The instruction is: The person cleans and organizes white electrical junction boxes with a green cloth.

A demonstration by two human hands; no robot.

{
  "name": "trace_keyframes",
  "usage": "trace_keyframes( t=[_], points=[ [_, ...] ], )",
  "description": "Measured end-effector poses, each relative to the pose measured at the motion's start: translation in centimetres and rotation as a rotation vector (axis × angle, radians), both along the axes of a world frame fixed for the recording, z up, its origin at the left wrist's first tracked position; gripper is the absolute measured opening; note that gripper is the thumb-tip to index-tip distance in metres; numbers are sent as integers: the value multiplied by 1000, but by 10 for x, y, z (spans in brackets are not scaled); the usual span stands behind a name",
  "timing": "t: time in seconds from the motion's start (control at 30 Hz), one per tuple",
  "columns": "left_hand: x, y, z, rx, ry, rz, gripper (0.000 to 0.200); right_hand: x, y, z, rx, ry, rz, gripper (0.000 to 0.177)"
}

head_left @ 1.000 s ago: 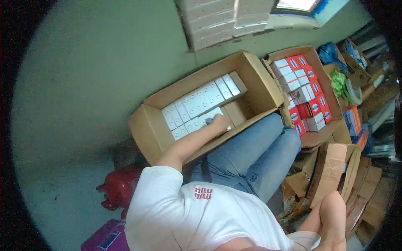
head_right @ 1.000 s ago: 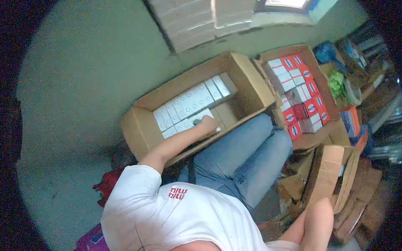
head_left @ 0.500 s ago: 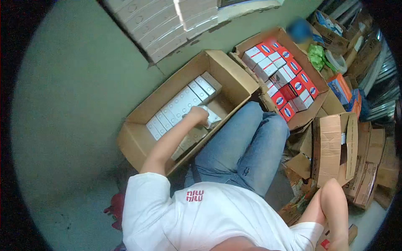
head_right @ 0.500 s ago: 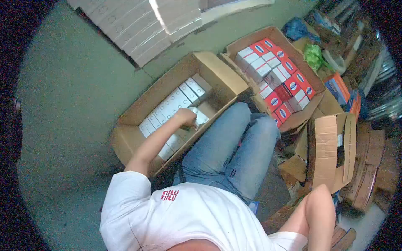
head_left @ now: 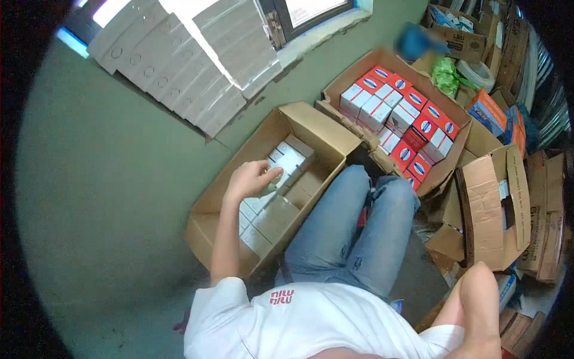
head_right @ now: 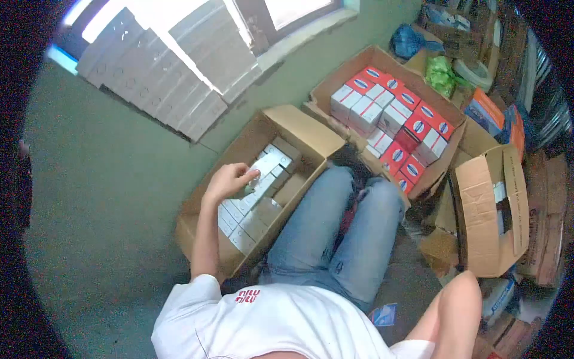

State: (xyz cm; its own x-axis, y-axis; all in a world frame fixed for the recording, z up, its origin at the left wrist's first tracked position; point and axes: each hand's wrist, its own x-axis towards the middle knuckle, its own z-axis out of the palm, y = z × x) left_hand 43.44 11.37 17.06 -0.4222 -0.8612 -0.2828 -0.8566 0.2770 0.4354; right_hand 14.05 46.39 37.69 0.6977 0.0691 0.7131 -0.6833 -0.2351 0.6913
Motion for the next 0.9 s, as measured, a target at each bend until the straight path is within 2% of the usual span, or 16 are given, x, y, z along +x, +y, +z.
trace_keyframes(
  t=[0.03,0.13,0.23,0.3,0.33,0.4,0.43,0.47,0.5,0.6,0.67,0.73,0.77,0.87,0.9],
  points=[
    [-3,3,9,-33,29,20,55,-8,-9,-6,-197,-50,265,45],
    [-25,-1,18,-33,150,27,51,-15,-2,-4,-388,-158,87,40],
    [-50,-10,23,47,380,6,45,-45,-10,-21,-190,-180,874,32],
    [-85,-15,34,141,553,-46,40,-92,-30,-62,-186,-758,677,12],
    [-105,-18,34,188,624,-60,40,-110,-53,-84,-93,-1045,812,16],
    [-145,-24,33,289,733,-90,39,-135,-125,-125,382,-1576,1802,27],
    [-168,-26,39,337,720,-120,39,-147,-158,-144,392,-1698,2045,33],
    [-190,-33,32,368,797,-156,39,-156,-186,-162,328,-1855,2167,39],
    [-212,-37,29,400,847,-176,39,-169,-204,-188,230,-2087,2100,41],
    [-273,-41,30,516,919,-154,41,-183,-243,-223,207,-2155,2121,42],
    [-303,-50,18,557,945,-206,43,-198,-261,-252,339,-2154,1877,43],
    [-333,-49,23,667,964,-189,46,-206,-280,-251,392,-2519,1074,41],
    [-348,-53,14,714,960,-168,46,-219,-289,-274,626,-2496,738,53],
    [-394,-68,-19,900,971,-80,50,-235,-312,-286,901,-2374,343,71],
    [-404,-72,-30,929,992,-5,49,-236,-309,-279,993,-2448,449,77]
  ],
)
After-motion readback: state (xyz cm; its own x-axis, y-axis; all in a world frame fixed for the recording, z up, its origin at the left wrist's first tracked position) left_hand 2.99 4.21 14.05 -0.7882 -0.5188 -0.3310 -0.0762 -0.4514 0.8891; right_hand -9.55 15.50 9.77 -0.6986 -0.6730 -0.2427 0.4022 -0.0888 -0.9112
